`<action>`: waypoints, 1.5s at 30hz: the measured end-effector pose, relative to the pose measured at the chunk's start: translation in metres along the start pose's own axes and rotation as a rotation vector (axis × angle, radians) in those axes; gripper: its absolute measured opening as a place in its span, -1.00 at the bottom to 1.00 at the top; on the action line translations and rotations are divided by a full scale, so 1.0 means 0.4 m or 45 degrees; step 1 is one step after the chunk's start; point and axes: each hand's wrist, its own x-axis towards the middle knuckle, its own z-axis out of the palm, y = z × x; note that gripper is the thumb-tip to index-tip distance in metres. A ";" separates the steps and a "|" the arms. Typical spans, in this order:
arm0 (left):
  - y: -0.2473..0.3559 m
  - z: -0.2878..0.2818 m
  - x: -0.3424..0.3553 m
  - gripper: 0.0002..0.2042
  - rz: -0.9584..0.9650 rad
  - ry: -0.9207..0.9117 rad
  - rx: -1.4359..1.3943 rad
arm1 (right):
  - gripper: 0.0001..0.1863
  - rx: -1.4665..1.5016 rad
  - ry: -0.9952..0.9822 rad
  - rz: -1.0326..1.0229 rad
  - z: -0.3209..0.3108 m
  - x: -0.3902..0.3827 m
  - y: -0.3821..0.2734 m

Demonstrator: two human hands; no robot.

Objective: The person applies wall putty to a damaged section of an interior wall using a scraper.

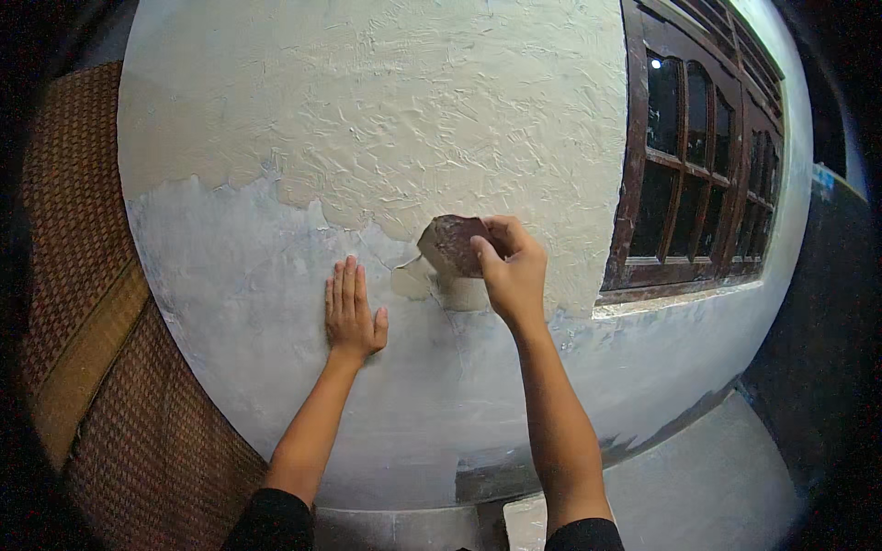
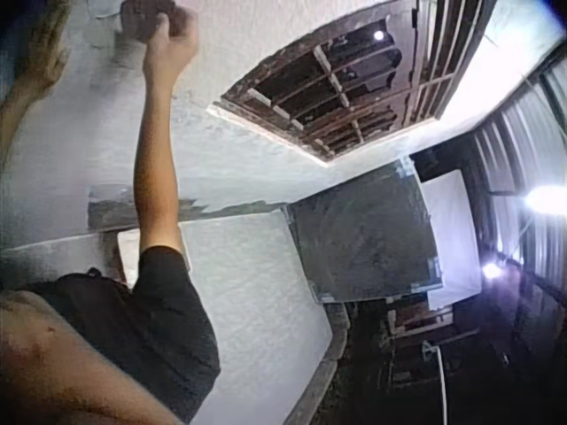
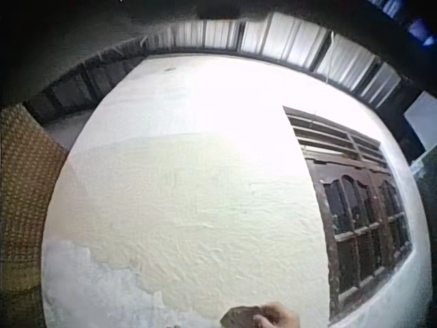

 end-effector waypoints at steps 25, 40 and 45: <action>0.009 -0.009 -0.002 -0.38 -0.014 0.057 0.056 | -0.78 -0.430 -0.372 -0.166 0.041 0.028 -0.043; 0.009 -0.015 -0.004 -0.37 -0.008 0.021 0.041 | -0.77 -0.320 -0.351 -0.226 0.023 0.101 -0.101; 0.011 -0.015 -0.005 -0.38 -0.005 0.036 0.022 | -0.78 -0.560 -0.553 -0.301 0.051 0.063 -0.077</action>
